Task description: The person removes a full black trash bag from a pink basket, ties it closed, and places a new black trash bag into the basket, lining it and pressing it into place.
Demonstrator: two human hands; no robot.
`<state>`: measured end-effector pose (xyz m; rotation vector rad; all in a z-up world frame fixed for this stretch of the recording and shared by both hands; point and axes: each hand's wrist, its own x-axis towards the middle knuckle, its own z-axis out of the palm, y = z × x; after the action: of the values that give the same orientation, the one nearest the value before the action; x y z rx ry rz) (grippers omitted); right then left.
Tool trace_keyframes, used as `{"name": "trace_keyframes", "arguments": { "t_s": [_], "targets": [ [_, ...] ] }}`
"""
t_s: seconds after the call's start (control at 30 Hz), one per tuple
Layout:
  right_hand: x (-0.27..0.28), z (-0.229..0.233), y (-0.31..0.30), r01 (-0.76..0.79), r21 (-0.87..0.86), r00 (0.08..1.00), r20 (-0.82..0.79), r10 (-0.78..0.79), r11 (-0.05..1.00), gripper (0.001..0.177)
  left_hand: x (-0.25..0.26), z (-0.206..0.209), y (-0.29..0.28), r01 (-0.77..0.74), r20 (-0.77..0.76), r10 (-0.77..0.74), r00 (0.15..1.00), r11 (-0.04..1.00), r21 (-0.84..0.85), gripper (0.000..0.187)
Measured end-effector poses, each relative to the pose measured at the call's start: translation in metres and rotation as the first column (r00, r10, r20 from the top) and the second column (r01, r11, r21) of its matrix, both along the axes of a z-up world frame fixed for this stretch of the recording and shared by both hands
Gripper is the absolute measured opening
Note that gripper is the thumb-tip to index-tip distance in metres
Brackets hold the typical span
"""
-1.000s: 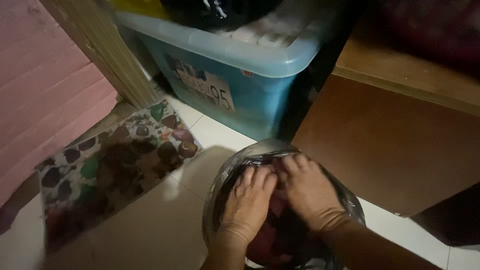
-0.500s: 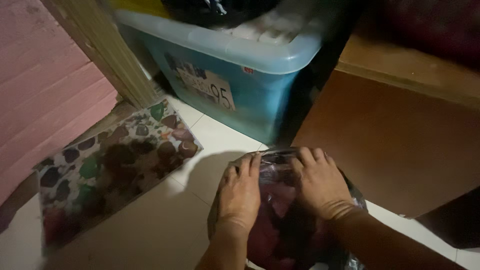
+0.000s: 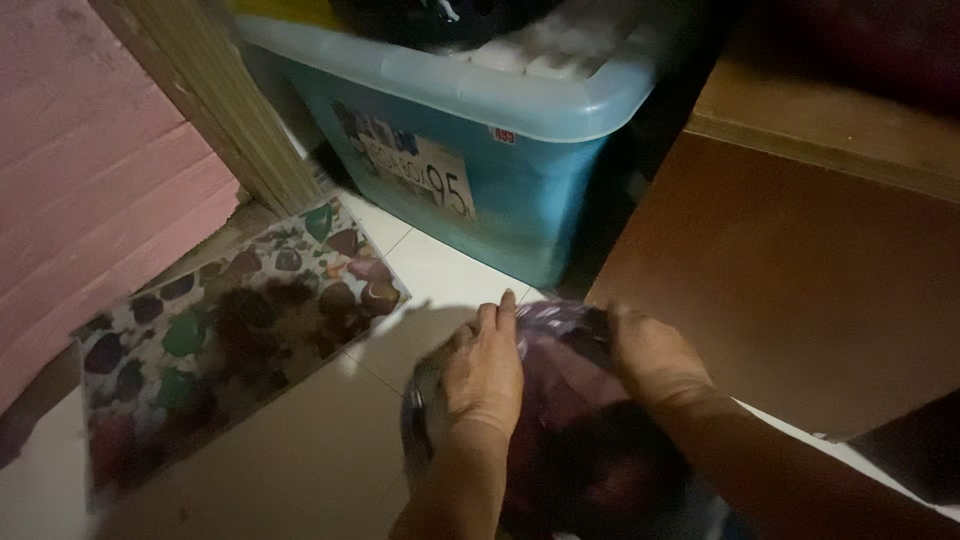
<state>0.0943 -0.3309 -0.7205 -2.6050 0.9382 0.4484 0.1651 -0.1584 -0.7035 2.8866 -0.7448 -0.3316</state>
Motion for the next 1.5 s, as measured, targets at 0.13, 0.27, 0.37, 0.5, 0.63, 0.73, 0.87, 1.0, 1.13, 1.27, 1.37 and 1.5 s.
{"name": "trace_keyframes", "arguments": {
  "t_s": [0.13, 0.27, 0.37, 0.5, 0.63, 0.73, 0.87, 1.0, 1.13, 1.27, 1.37, 1.5],
  "targets": [
    [-0.004, -0.003, 0.002, 0.153, 0.024, 0.988, 0.024, -0.154, 0.988, 0.039, 0.014, -0.019, 0.005, -0.083, 0.115, 0.084, 0.99, 0.996, -0.014, 0.084],
    [-0.007, -0.003, 0.0, 0.284, 0.132, 0.948, 0.112, -0.299, 0.95, 0.037, 0.023, -0.031, 0.017, -0.211, 0.047, 0.23, 0.972, 0.943, -0.256, 0.05],
    [-0.01, 0.003, -0.003, 0.286, 0.097, 0.957, 0.021, -0.289, 0.953, 0.043, 0.02, -0.027, 0.021, -0.255, 0.01, 0.266, 0.964, 0.935, -0.247, 0.058],
    [-0.012, 0.017, 0.001, -0.08, -0.311, 0.989, 0.093, 0.114, 0.947, 0.05, 0.014, -0.005, 0.021, -0.445, -0.332, 0.349, 0.876, 0.85, -0.282, 0.047],
    [-0.01, 0.036, 0.004, -0.307, -0.234, 0.932, 0.12, 0.341, 0.922, 0.109, 0.01, 0.009, 0.01, -0.11, -0.02, 0.109, 0.994, 0.988, -0.105, 0.068],
    [-0.011, 0.043, 0.005, -0.076, -0.032, 0.993, -0.092, 0.073, 0.997, 0.098, 0.005, 0.006, 0.004, -0.205, -0.213, 0.185, 0.959, 0.976, -0.076, 0.093],
    [-0.012, 0.033, 0.006, 0.056, -0.064, 0.996, -0.072, -0.061, 0.996, 0.101, 0.002, -0.007, 0.008, -0.238, -0.19, 0.198, 0.962, 0.946, -0.219, 0.083],
    [-0.011, 0.015, 0.002, 0.18, 0.108, 0.983, 0.024, -0.184, 0.978, 0.061, 0.0, -0.015, 0.02, -0.306, -0.069, 0.304, 0.95, 0.866, -0.395, 0.069],
    [-0.004, 0.014, -0.002, 0.16, 0.041, 0.986, -0.049, -0.158, 0.986, 0.055, -0.004, -0.012, 0.017, -0.439, 0.092, 0.449, 0.889, 0.892, -0.112, 0.064],
    [0.005, 0.021, 0.005, -0.21, -0.229, 0.978, -0.063, 0.201, 0.95, 0.081, -0.008, -0.014, 0.005, -0.446, 0.004, 0.45, 0.893, 0.884, -0.14, 0.066],
    [0.01, 0.032, 0.006, -0.206, -0.131, 0.977, -0.087, 0.196, 0.97, 0.088, -0.001, -0.016, 0.003, -0.408, -0.055, 0.408, 0.911, 0.877, -0.254, 0.059],
    [0.012, 0.047, 0.004, -0.04, -0.045, 0.972, -0.234, 0.028, 0.998, 0.092, 0.017, -0.02, 0.005, -0.345, 0.075, 0.369, 0.926, 0.911, -0.227, 0.059]
  ]
}}
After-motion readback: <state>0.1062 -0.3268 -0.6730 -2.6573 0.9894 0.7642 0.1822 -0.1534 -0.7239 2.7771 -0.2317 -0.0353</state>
